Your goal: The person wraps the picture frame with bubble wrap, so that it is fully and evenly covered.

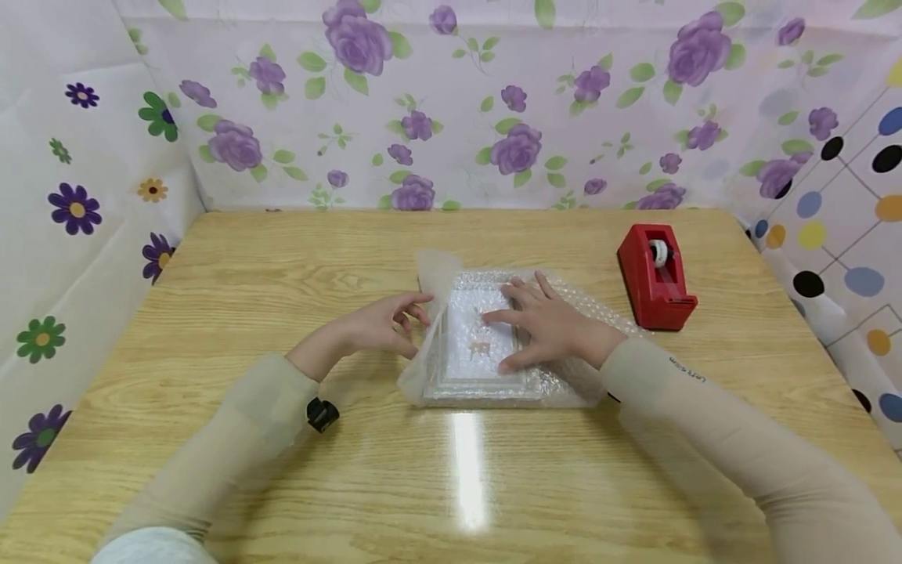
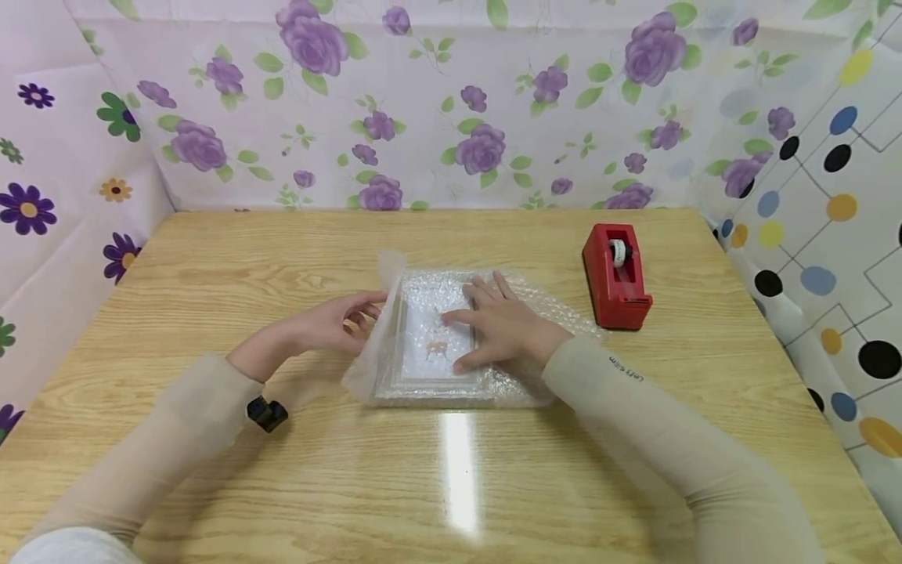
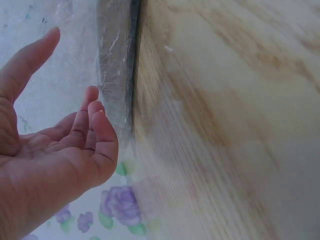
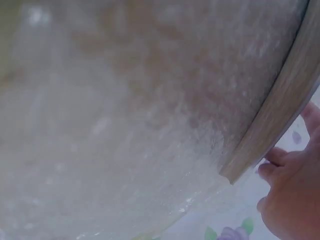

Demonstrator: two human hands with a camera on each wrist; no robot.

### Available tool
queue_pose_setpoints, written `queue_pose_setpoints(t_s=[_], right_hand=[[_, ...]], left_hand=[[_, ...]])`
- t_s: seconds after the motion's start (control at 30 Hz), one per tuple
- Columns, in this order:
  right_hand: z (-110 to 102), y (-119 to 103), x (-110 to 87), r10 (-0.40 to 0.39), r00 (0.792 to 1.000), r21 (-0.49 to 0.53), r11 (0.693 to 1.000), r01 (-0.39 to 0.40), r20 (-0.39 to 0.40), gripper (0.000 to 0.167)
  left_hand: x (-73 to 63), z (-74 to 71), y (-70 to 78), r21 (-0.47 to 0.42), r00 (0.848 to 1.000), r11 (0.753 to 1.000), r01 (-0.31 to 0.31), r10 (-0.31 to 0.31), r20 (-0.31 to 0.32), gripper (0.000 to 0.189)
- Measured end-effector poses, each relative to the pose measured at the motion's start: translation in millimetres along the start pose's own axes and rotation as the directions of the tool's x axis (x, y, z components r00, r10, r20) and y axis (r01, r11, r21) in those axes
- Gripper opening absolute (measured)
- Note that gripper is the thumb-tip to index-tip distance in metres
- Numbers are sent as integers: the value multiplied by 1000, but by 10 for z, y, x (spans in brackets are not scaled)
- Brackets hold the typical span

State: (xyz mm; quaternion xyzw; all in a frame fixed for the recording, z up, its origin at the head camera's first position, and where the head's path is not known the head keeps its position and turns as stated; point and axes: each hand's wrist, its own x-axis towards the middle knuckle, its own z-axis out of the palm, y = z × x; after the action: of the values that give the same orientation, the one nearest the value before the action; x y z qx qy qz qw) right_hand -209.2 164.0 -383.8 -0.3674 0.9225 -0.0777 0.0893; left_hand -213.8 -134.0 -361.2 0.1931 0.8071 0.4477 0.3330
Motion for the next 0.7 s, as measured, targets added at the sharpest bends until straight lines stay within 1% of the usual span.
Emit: queue_pose_setpoints(t_s=[0.1,0.17,0.27,0.3,0.37,0.43,0.53,0.63,0.7], right_hand=[[-11,18,-7,-9,1000,24,1000,9,15,79],[-9,25,-9,-3,1000,22,1000,3,21,86],[-1,29,-3,23,1000,-2,1000,-23,12,99],[2,31,-1,33,999,-10,999,-33,9,102],[8,33,3,50,999,-19,999,-50,5,105],[16,42,7,58,998,-14,998,-58,0,105],[39,68,17,82,997,2,997,-82,2,108],[64,99,25,106,994,32,994,-105,-12,115],[75,118,31,115,993,64,992,-113,-30,119]], left_hand=[[5,8,18,32,1000,999,-12,12,-5,88],[10,16,33,54,1000,998,-26,26,-7,88],[29,29,50,117,999,992,-36,39,-23,87],[35,32,55,141,999,990,-29,34,-32,88],[47,37,57,209,998,977,-35,46,-46,88],[57,41,53,263,997,964,-44,60,-53,89],[75,46,39,306,995,948,-85,99,-31,91],[95,49,30,305,991,944,-127,133,0,92],[112,50,30,299,989,943,-142,144,15,96]])
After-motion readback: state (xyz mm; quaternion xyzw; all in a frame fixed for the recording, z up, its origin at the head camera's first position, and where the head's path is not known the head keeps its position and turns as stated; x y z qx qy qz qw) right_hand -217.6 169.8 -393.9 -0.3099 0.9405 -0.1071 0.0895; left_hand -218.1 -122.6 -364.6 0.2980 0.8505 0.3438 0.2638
